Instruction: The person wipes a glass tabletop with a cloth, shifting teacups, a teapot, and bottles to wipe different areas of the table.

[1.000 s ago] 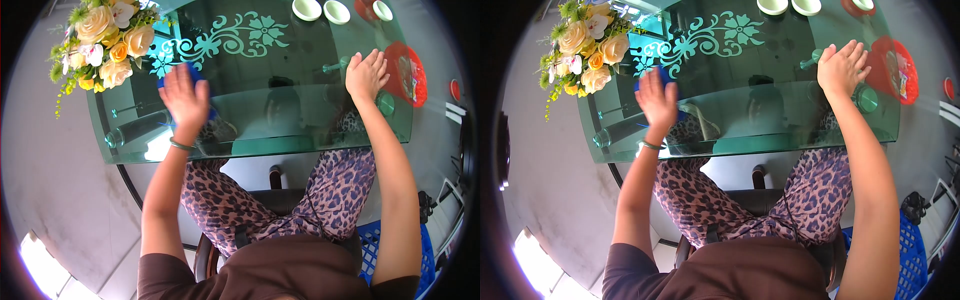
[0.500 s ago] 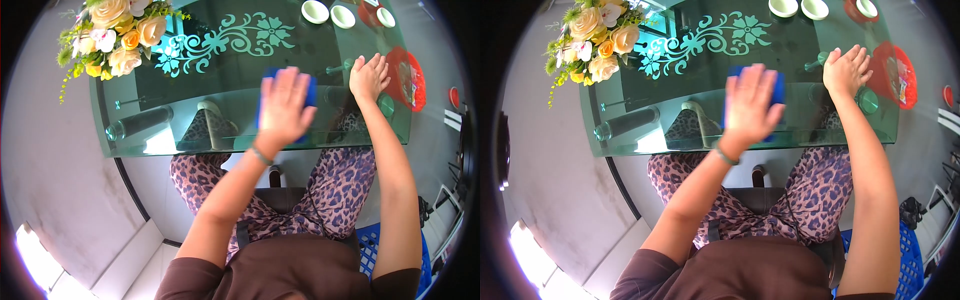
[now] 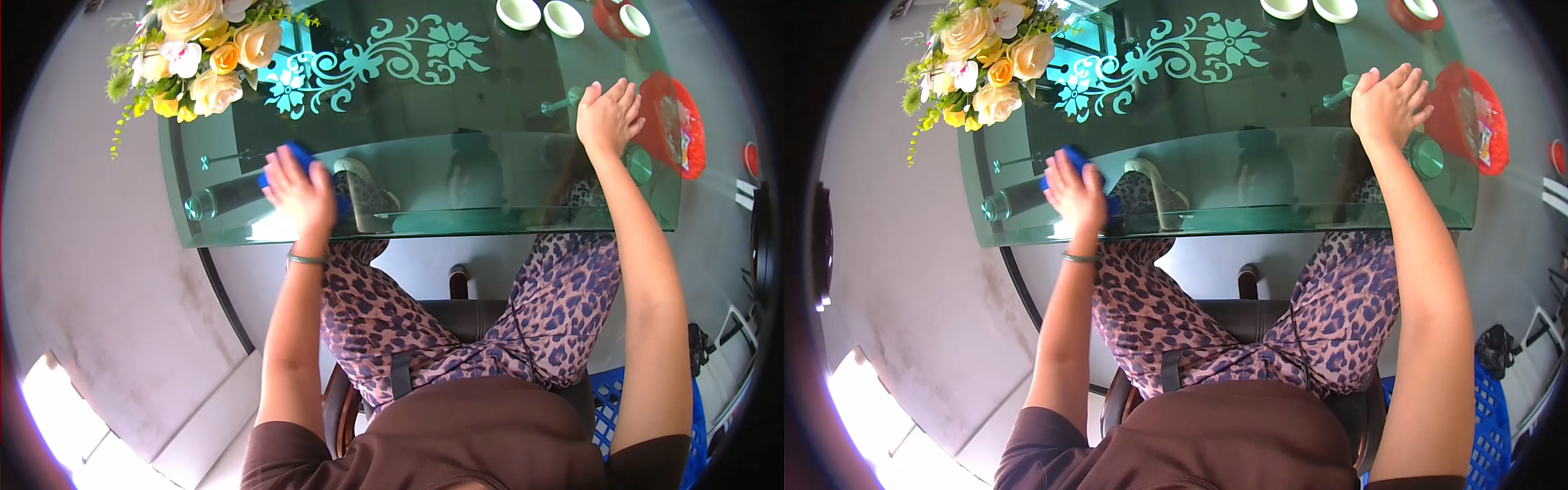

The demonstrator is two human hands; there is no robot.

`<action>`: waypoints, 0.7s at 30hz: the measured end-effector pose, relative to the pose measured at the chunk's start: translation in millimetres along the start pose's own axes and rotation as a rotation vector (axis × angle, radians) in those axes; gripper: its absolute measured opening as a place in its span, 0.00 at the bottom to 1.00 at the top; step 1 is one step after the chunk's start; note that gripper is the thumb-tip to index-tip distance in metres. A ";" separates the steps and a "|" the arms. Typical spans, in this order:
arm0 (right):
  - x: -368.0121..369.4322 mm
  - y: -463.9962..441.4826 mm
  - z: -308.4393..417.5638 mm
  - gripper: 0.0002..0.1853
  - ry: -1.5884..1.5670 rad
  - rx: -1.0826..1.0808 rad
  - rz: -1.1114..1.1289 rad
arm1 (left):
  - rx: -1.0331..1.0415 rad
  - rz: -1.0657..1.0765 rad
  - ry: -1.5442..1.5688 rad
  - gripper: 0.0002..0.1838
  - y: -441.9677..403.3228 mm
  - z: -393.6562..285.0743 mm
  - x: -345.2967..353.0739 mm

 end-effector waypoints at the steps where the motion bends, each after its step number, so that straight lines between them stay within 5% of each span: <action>1: 0.8 -0.4 -0.6 0.35 -0.004 0.000 -0.007 | 0.117 -0.004 0.038 0.36 4.2 -32.6 -7.6; 5: 2.6 0.0 -0.6 0.35 -0.002 -0.005 -0.005 | 0.392 0.155 0.235 0.39 16.0 -128.9 -34.1; 9: -0.3 0.9 -0.8 0.35 0.010 -0.006 0.011 | 0.531 0.171 0.284 0.37 -14.9 -128.6 -28.7; 21: -7.7 4.8 1.1 0.34 0.007 -0.037 -0.015 | 0.427 -0.167 0.173 0.37 -226.7 -141.0 42.1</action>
Point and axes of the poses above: each hand's wrist, its own y-axis away from the middle knuckle, its own x-axis out of the palm, z = x × y, the point moved 5 cm from there along -y, towards the middle knuckle, and after that the axes turned 14 degrees about x, right-handed, at the moved point
